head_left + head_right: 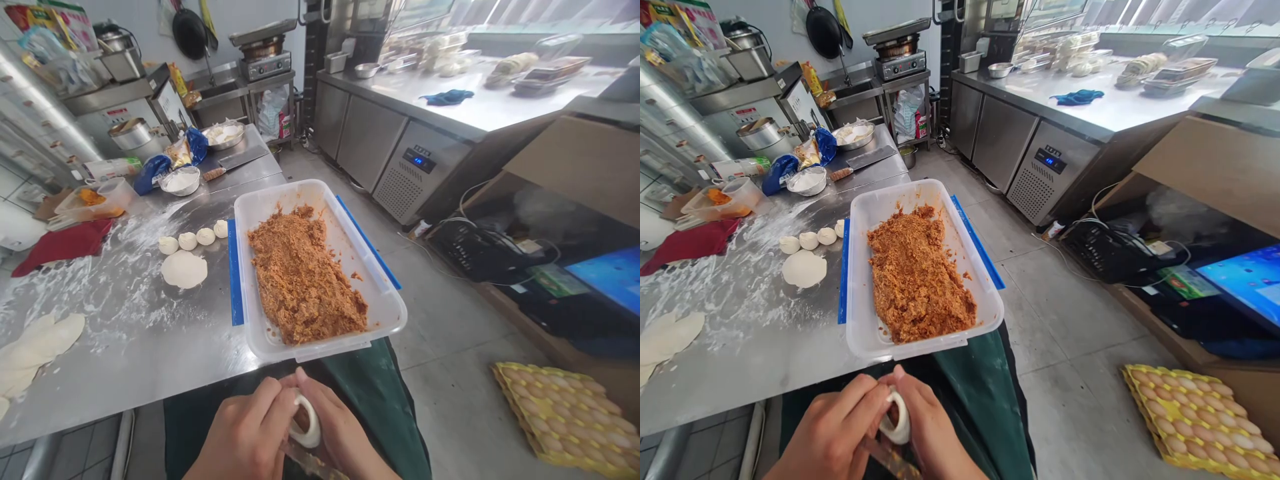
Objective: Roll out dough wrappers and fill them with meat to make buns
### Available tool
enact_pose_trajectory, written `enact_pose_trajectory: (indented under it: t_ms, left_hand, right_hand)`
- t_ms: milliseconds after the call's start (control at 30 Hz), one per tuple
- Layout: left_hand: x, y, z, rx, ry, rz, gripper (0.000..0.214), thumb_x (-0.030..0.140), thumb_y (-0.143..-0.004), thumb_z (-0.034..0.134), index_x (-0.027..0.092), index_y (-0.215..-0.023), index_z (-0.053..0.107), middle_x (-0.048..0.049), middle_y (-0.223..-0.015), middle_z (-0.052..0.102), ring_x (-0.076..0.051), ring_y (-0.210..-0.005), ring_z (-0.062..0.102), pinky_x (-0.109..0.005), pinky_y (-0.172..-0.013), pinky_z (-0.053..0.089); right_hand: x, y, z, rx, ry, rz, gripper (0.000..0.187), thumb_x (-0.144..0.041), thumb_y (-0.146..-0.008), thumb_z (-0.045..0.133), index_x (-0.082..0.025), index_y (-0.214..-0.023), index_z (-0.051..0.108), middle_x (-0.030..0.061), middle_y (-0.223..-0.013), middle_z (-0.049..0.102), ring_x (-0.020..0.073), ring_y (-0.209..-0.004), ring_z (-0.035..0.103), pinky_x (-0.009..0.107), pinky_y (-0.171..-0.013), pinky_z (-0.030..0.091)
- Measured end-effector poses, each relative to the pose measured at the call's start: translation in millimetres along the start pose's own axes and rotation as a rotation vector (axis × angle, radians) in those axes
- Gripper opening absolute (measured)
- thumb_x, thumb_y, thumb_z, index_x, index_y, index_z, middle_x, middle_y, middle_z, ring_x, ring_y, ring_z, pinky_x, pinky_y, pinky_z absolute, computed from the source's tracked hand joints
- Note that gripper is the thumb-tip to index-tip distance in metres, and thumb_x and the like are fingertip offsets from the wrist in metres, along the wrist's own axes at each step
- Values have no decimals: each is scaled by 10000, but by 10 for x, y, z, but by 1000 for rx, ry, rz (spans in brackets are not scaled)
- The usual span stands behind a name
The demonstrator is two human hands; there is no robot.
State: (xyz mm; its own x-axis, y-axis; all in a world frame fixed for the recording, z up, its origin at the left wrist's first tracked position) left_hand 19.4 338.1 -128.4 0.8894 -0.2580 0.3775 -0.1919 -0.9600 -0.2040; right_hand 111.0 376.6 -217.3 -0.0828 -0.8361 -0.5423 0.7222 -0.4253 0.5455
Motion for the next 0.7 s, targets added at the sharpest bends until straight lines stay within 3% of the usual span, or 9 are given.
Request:
enact_pose_trajectory:
  t_ms: [67, 200, 300, 367, 500, 633, 700]
  left_hand:
    - [0, 0, -17, -2, 23, -14, 231, 103, -947, 450, 185, -1095, 608, -17, -821, 617, -151, -574, 619, -276, -502, 538]
    - [16, -16, -12, -30, -33, 17, 435, 60, -937, 425, 117, -1355, 534, -79, -1012, 696, -144, -682, 692, -245, -535, 555]
    - [1, -18, -21, -3, 0, 20, 323, 80, -934, 427, 155, -1197, 599, -49, -893, 664, -155, -632, 664, -265, -521, 550]
    - [-13, -18, -25, 13, 21, 7, 260, 98, -939, 435, 177, -1117, 607, -24, -831, 631, -148, -571, 619, -272, -495, 530]
    - [3, -25, 2, -15, -60, 40, 371, 70, -938, 427, 122, -1276, 572, -57, -924, 681, -142, -643, 668, -249, -521, 540]
    - [6, -18, -41, 33, -15, 26, 264, 86, -948, 424, 162, -1109, 620, -16, -777, 617, -139, -538, 585, -261, -477, 497]
    - [11, -15, -63, 49, -7, 21, 255, 112, -972, 424, 168, -1120, 624, -14, -795, 632, -128, -529, 573, -258, -482, 494]
  right_hand:
    - [-7, -2, -3, 11, -9, -1, 534, -695, -918, 623, -185, -763, 647, -25, -602, 557, 114, -541, 456, 254, -520, 338]
    - [5, 8, -63, 110, 37, 13, 557, -727, -932, 569, -192, -799, 652, -7, -658, 597, 140, -592, 524, 266, -544, 405]
    - [30, -2, -1, -1, 21, 18, 587, -746, -944, 518, -188, -825, 655, -3, -634, 594, 137, -537, 504, 272, -508, 387]
    - [33, -17, -12, -3, 24, -3, 584, -742, -919, 574, -179, -785, 646, -15, -595, 566, 120, -510, 465, 267, -506, 368]
    - [56, -29, -110, 118, -5, 21, 573, -753, -889, 613, -189, -788, 637, -13, -662, 584, 136, -600, 521, 272, -575, 422]
    - [34, -27, -22, 4, -19, 37, 527, -698, -898, 644, -189, -763, 621, -25, -623, 548, 123, -547, 485, 265, -524, 397]
    - [12, -33, -20, 17, 21, 19, 570, -732, -889, 624, -185, -728, 618, -26, -575, 531, 120, -514, 472, 266, -510, 396]
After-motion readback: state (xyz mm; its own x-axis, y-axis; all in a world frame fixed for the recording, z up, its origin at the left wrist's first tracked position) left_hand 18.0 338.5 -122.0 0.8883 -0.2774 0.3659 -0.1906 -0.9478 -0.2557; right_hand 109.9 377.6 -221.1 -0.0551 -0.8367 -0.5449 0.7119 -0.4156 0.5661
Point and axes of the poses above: each hand's wrist, its own y-axis away from the middle knuckle, its own z-axis out of the palm, x = y × z, the point moved 6 cm from there along -y, towards the middle knuckle
